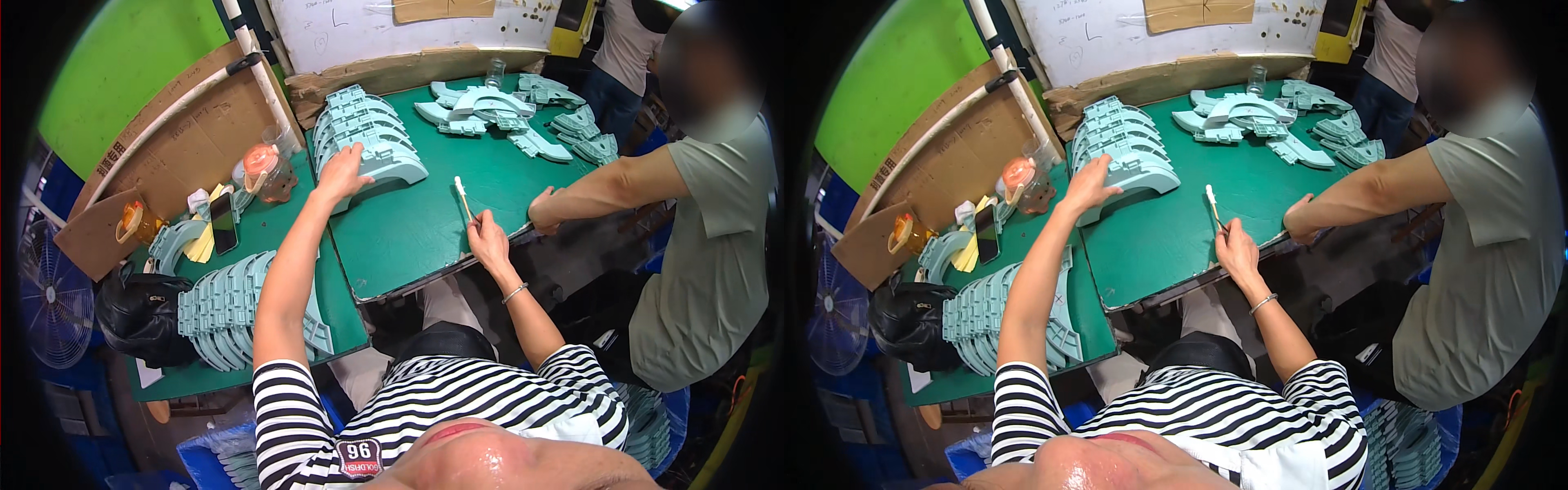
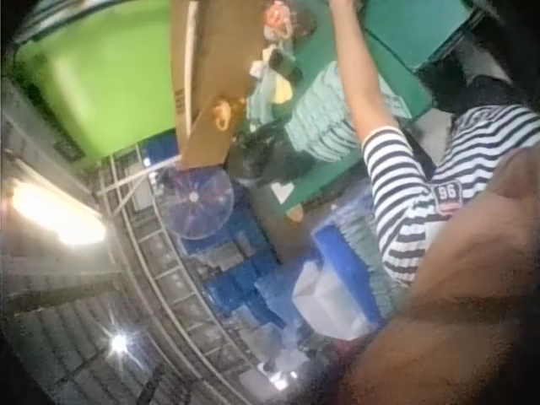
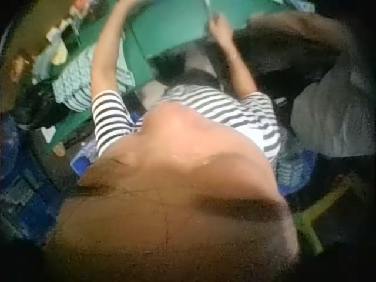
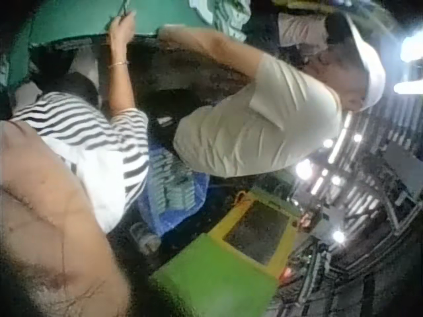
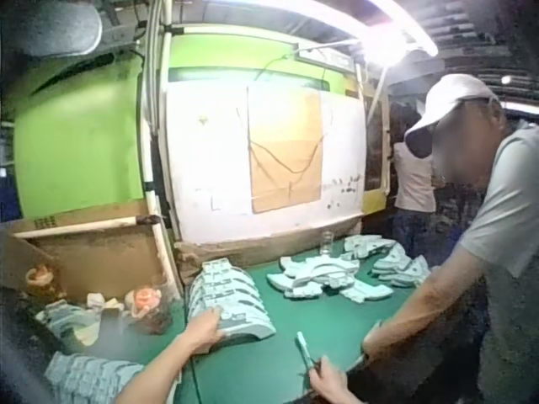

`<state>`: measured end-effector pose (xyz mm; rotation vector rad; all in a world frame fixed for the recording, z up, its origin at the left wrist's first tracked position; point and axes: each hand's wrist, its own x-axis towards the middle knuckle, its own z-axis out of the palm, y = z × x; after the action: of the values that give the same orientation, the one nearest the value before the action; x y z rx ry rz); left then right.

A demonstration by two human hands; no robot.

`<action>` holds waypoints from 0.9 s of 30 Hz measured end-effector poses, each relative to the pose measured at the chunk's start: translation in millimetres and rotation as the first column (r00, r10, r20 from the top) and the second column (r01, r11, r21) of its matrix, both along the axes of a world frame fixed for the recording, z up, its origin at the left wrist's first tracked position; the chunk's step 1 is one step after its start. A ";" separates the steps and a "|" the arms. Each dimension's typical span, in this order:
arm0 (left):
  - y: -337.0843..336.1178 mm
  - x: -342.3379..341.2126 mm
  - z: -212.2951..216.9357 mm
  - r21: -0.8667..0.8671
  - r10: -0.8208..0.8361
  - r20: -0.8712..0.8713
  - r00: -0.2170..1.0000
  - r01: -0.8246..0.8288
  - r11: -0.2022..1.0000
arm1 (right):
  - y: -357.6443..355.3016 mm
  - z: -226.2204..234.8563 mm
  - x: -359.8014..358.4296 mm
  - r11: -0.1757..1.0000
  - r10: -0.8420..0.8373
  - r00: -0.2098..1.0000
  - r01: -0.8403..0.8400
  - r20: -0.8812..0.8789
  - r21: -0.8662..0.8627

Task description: The person cleans and trims curved plastic parts using a cotton swab and a craft knife. The person then stacks the processed plastic parts and places them into a blue crate before trimming additional plastic parts with the knife.

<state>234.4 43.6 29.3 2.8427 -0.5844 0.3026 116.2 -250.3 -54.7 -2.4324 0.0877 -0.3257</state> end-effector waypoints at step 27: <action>-10.3 -27.1 -18.4 0.001 0.088 0.387 0.918 -0.096 0.995 | 3.8 10.9 4.2 0.989 0.106 0.994 -0.107 -0.017 -0.100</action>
<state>207.3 33.3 10.9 2.8478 -0.5230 0.8961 120.3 -246.5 -43.8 -2.5278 -0.0550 -0.2742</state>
